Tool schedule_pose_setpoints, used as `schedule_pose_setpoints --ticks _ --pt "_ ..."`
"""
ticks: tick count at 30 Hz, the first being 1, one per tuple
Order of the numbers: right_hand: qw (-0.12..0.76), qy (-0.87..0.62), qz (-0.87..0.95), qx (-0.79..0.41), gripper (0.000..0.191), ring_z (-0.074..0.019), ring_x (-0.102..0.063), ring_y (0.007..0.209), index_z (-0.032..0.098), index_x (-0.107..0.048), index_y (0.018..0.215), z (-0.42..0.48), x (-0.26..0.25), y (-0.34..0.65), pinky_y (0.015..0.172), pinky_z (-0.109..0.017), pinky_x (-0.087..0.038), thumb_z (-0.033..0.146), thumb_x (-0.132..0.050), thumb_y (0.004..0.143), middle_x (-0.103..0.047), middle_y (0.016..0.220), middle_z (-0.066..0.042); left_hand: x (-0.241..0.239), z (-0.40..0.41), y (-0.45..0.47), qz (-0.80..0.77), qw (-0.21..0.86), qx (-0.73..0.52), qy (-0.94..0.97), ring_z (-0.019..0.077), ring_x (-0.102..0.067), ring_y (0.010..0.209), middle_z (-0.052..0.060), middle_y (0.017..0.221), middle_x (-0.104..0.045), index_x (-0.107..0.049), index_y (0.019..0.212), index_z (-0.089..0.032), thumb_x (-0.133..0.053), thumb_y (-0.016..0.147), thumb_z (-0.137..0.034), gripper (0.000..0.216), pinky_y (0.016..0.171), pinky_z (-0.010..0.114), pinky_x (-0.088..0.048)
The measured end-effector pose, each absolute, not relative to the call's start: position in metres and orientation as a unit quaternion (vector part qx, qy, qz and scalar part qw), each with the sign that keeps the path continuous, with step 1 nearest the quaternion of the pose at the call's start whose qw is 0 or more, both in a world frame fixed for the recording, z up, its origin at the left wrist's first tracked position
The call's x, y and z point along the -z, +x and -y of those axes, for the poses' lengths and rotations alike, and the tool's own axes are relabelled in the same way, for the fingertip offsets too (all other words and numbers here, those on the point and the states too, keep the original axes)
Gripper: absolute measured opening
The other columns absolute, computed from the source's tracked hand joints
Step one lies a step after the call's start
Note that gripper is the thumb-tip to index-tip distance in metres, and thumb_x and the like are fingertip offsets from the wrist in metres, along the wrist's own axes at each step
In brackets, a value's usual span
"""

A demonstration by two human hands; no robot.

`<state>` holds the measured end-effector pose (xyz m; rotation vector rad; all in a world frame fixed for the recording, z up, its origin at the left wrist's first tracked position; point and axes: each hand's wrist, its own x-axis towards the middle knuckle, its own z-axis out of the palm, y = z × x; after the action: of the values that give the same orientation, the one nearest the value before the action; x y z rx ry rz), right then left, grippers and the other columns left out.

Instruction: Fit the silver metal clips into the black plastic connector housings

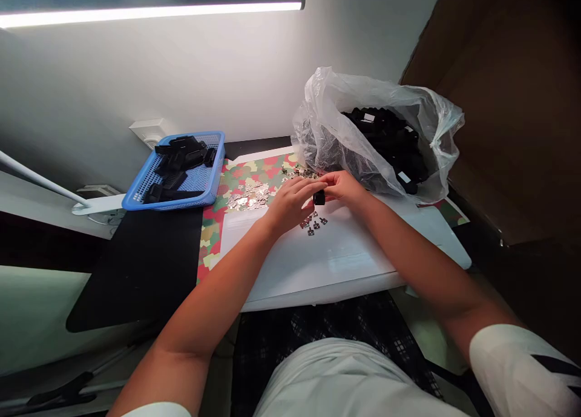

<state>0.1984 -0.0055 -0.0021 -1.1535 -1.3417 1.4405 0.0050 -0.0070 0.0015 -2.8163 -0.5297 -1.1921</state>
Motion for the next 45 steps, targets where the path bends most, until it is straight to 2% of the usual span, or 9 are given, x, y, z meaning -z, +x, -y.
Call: schedule_pose_setpoints --ticks 8,11,18,24,27,29,32,34,45 --pt "0.4 -0.371 0.558 -0.625 0.037 -0.0078 -0.052 0.058 0.014 -0.065 0.066 0.006 0.007 0.19 0.056 -0.022 -0.043 0.039 -0.087 0.053 -0.058 0.061 0.004 0.001 0.007 0.005 0.158 -0.043 0.392 -0.905 0.0188 -0.068 0.099 0.005 0.11 -0.074 -0.065 0.116 -0.026 -0.058 0.078 -0.006 0.044 0.086 0.039 -0.055" --pt "0.405 -0.381 0.567 -0.608 0.037 -0.0086 -0.052 0.057 0.013 -0.066 0.068 0.007 0.004 0.189 0.055 -0.022 -0.041 0.042 -0.085 0.054 -0.06 0.061 0.003 0.003 0.005 0.005 0.142 -0.037 0.406 -0.902 0.018 -0.068 0.097 0.005 0.111 -0.074 -0.066 0.117 -0.027 -0.058 0.079 -0.005 0.045 0.085 0.038 -0.055" --pt "0.426 -0.395 0.582 -0.569 0.034 -0.01 -0.054 0.06 0.014 -0.068 0.067 0.011 -0.001 0.184 0.058 -0.024 -0.045 0.046 -0.079 0.058 -0.062 0.063 0.001 0.0 0.003 0.003 0.142 -0.04 0.425 -0.893 0.0179 -0.068 0.102 0.006 0.113 -0.073 -0.065 0.123 -0.03 -0.059 0.083 -0.005 0.047 0.084 0.038 -0.057" --pt "0.454 -0.406 0.562 -0.559 0.038 -0.0124 -0.061 0.064 0.015 -0.07 0.072 0.007 0.003 0.187 0.061 -0.026 -0.05 0.046 -0.085 0.055 -0.069 0.068 -0.001 0.001 0.001 0.001 0.169 -0.058 0.412 -0.894 0.0187 -0.068 0.102 0.005 0.112 -0.074 -0.07 0.116 -0.031 -0.061 0.08 -0.005 0.045 0.087 0.041 -0.058" --pt "0.487 -0.43 0.496 -0.575 0.046 -0.0145 -0.067 0.066 0.017 -0.069 0.079 0.003 0.003 0.192 0.064 -0.027 -0.055 0.045 -0.091 0.049 -0.072 0.071 -0.002 0.002 0.0 -0.001 0.207 -0.12 0.454 -0.858 0.0189 -0.068 0.104 0.007 0.114 -0.073 -0.071 0.116 -0.027 -0.064 0.079 -0.005 0.043 0.09 0.04 -0.058" --pt "0.495 -0.434 0.472 -0.586 0.05 -0.0155 -0.07 0.068 0.018 -0.068 0.079 0.003 0.001 0.194 0.066 -0.027 -0.057 0.045 -0.094 0.046 -0.073 0.071 -0.002 0.004 -0.002 -0.002 0.234 -0.204 0.482 -0.82 0.0184 -0.069 0.103 0.008 0.113 -0.073 -0.07 0.116 -0.024 -0.066 0.08 -0.009 0.039 0.088 0.037 -0.06" --pt "0.498 -0.413 0.478 -0.594 0.052 -0.0158 -0.073 0.073 0.018 -0.071 0.085 0.005 -0.001 0.195 0.071 -0.028 -0.059 0.046 -0.093 0.048 -0.075 0.077 -0.003 0.008 -0.008 -0.003 0.243 -0.342 0.504 -0.755 0.0179 -0.071 0.099 0.008 0.109 -0.073 -0.068 0.115 -0.021 -0.07 0.082 -0.017 0.034 0.086 0.035 -0.062" --pt "0.506 -0.407 0.489 -0.583 0.054 -0.0158 -0.073 0.074 0.018 -0.072 0.091 0.006 -0.001 0.193 0.073 -0.03 -0.06 0.046 -0.092 0.05 -0.076 0.079 -0.003 0.011 -0.011 -0.003 0.235 -0.391 0.509 -0.73 0.018 -0.071 0.098 0.008 0.107 -0.073 -0.068 0.114 -0.021 -0.072 0.082 -0.021 0.032 0.087 0.036 -0.062" --pt "0.494 -0.452 0.502 -0.548 0.044 -0.0158 -0.07 0.063 0.017 -0.071 0.079 0.007 -0.001 0.192 0.066 -0.032 -0.06 0.04 -0.093 0.049 -0.073 0.069 -0.003 0.008 -0.007 0.0 0.232 -0.394 0.527 -0.716 0.0178 -0.071 0.1 0.007 0.107 -0.073 -0.069 0.108 -0.022 -0.077 0.078 -0.022 0.031 0.091 0.035 -0.062"
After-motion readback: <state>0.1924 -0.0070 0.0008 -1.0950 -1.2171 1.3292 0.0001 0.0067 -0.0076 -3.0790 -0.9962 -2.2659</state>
